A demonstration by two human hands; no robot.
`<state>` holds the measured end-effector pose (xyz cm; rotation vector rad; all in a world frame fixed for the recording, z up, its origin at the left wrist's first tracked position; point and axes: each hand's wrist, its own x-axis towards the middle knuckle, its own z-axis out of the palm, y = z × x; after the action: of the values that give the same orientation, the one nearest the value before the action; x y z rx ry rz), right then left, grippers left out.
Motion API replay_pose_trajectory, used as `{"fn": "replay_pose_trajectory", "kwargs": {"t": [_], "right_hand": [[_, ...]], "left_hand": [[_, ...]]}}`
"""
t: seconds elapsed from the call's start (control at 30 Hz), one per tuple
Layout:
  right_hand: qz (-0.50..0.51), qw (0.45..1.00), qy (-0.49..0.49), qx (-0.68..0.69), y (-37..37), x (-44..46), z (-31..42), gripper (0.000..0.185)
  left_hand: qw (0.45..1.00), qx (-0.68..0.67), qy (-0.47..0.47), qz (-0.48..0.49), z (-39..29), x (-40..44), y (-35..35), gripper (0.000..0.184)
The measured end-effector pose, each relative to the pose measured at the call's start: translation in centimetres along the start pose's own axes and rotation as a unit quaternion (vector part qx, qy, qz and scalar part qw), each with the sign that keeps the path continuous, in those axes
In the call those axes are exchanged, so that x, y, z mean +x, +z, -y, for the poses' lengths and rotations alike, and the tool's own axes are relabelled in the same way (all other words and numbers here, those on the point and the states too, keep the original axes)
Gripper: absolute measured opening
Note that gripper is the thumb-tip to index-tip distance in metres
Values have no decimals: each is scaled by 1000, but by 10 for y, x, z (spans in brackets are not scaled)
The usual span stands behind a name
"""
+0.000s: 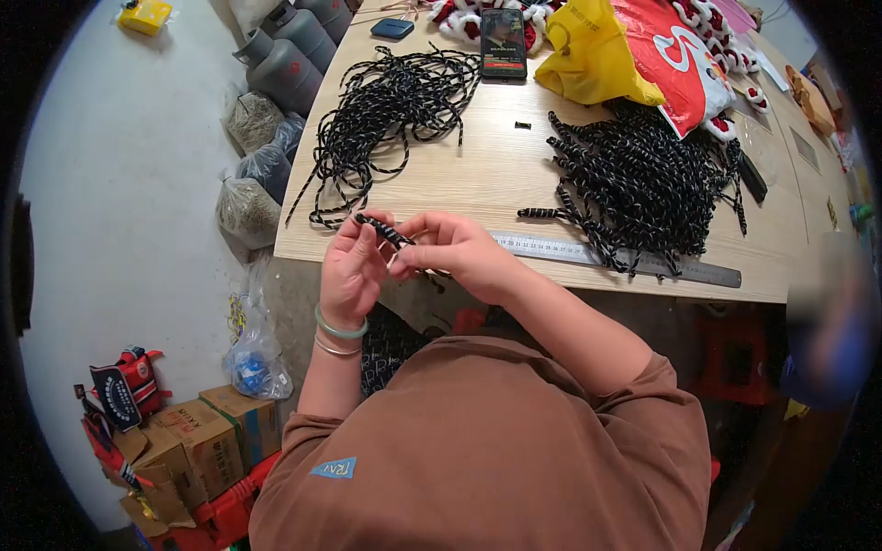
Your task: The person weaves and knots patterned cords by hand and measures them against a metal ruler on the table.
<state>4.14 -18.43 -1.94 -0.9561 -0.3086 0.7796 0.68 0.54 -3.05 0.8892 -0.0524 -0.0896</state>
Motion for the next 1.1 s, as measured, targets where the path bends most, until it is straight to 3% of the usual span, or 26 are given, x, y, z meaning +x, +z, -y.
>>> {"fn": "replay_pose_trajectory", "kwargs": {"t": [0.07,0.13,0.2,0.27,0.4,0.5,0.6,0.7,0.8,0.9,1.1], "right_hand": [[-37,999,-4,-13,2,1,3,26],[-77,994,4,-80,5,-4,8,25],[-94,977,-84,-175,6,-4,3,19],[-106,946,-162,-259,8,-7,3,14],[-82,821,-285,-488,6,-9,9,17],[-64,807,-282,-515,2,-13,10,17],[-44,922,-153,-354,5,-19,17,16],[-15,943,-103,-315,-3,-17,14,16],[-19,909,-163,-382,-5,-16,10,14],[-44,831,-230,-504,-1,-19,13,10],[-62,730,-341,-589,0,-20,11,10]], "left_hand": [[1000,-5,-4,-17,3,-2,-1,22],[997,81,19,-6,0,-5,-4,24],[991,131,31,-8,-5,-7,-1,26],[982,183,43,0,-10,-9,5,24],[971,238,30,22,-15,-11,9,26],[963,263,30,44,-16,-12,9,25],[953,290,56,73,-17,-11,9,22],[943,315,58,86,-14,-10,8,21],[934,344,50,86,-17,-10,10,22],[923,378,31,69,-21,-13,14,23],[885,459,60,48,-23,-18,24,18]]}}
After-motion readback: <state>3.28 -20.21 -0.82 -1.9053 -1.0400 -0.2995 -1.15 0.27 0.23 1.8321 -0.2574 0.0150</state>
